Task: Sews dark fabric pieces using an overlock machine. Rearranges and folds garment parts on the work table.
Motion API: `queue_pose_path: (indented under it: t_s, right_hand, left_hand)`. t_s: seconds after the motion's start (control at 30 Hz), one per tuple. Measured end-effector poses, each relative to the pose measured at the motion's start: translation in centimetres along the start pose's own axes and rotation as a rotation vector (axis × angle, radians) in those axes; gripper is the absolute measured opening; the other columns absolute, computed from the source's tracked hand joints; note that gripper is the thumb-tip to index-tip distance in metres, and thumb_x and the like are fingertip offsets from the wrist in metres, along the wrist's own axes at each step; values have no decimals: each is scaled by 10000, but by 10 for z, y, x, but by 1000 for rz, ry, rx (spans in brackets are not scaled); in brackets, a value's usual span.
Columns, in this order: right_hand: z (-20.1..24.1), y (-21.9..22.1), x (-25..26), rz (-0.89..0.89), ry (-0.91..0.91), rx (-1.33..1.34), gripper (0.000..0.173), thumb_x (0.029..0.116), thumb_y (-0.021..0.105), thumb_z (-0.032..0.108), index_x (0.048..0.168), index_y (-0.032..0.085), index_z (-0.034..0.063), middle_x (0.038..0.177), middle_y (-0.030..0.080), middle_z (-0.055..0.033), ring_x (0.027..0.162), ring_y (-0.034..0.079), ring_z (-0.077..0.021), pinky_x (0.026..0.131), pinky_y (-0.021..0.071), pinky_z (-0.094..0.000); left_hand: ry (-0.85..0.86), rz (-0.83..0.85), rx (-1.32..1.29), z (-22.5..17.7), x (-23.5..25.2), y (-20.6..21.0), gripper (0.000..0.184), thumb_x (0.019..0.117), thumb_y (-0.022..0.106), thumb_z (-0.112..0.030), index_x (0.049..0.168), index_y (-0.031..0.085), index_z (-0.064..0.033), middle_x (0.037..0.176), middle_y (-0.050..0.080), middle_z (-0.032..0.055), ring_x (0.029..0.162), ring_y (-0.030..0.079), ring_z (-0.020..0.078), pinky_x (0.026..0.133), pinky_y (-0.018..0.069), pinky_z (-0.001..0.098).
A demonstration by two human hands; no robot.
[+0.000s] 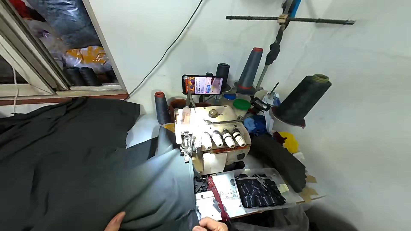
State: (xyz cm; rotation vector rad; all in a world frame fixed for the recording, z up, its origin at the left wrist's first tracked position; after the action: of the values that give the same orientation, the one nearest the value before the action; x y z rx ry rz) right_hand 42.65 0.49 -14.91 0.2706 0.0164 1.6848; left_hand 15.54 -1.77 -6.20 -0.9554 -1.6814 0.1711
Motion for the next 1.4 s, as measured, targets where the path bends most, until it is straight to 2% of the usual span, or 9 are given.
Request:
queue_pose_path:
  t_s: [0.23, 0.4, 0.53, 0.7, 0.83, 1.0, 1.17, 1.3, 1.4]
  right_hand:
    - [21, 13, 43, -154, -44, -26, 91, 914, 664, -8, 866, 741, -7, 807, 721, -11, 748, 666, 5, 729, 566, -180]
    - [20, 21, 72, -198, -130, -49, 105, 918, 662, 17, 845, 737, 5, 773, 704, -3, 715, 645, 5, 690, 541, -164]
    - [17, 22, 76, -194, -136, -21, 102, 917, 663, 4, 850, 740, 0, 773, 709, -6, 711, 646, 8, 684, 540, -159]
    - [8, 21, 66, -159, -47, 128, 220, 1008, 478, -27, 968, 694, -35, 841, 694, -9, 770, 644, -4, 745, 552, -189]
    - [8, 20, 54, -147, 26, 179, 147, 951, 543, -68, 984, 685, -45, 893, 681, -22, 809, 645, -17, 766, 555, -183]
    - [8, 12, 48, -138, 70, 171, 115, 948, 573, -43, 942, 685, -18, 883, 669, -20, 801, 636, -31, 742, 546, -188]
    - [7, 9, 47, -93, 79, 224, 109, 974, 539, -12, 987, 647, -3, 864, 650, -18, 755, 626, -50, 693, 548, -220]
    - [25, 11, 33, -9, 101, 151, 199, 905, 621, -75, 1101, 656, -60, 916, 730, -45, 804, 696, -55, 749, 595, -235]
    - [28, 7, 22, -53, 107, 73, 123, 898, 638, -57, 1001, 706, -53, 830, 728, -27, 700, 672, -34, 675, 580, -216]
  left_hand:
    - [171, -73, 187, 28, 80, 33, 566, 1056, 499, -451, 956, 690, 72, 917, 703, 285, 960, 706, 333, 879, 540, 424]
    - [100, 331, 154, 71, 123, 68, 512, 996, 566, -434, 1006, 725, 52, 1000, 697, 273, 1019, 664, 502, 893, 496, 695]
    - [-30, 317, 112, 61, 111, 64, 312, 995, 598, -280, 995, 749, -7, 976, 699, 173, 902, 692, 375, 790, 547, 620]
    - [-227, 454, -377, -15, 44, 68, 267, 1002, 605, -260, 931, 715, -28, 733, 664, 39, 582, 598, 75, 541, 520, 262]
    - [-404, 626, -611, -56, 0, 104, 247, 913, 745, -235, 973, 703, 1, 648, 600, -1, 545, 534, 62, 544, 467, 259]
    - [-382, 506, -636, -65, -12, 107, 161, 899, 730, -140, 849, 692, 8, 798, 608, 50, 690, 553, 57, 625, 471, 208]
    - [-307, 287, -825, -61, -7, 86, 124, 911, 693, -22, 1012, 673, -92, 1034, 683, -28, 955, 657, 39, 828, 580, 232]
    - [-50, 311, -684, -76, 4, 68, 116, 1018, 622, -147, 1049, 694, -62, 997, 647, 42, 991, 620, 50, 890, 520, 188]
    - [99, 355, -508, -81, -1, 73, 191, 1037, 585, -159, 1036, 735, -41, 923, 641, 118, 938, 616, 143, 872, 499, 220]
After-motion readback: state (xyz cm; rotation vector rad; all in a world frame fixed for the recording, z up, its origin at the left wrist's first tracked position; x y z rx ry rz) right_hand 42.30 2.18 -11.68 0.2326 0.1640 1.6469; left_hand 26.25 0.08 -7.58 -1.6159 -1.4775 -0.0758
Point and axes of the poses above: each hand's wrist, its own x-axis towards the middle knuckle, its own y-axis out of the palm, z = x × y, the point moved 3 cm from there along x, towards the middle knuckle
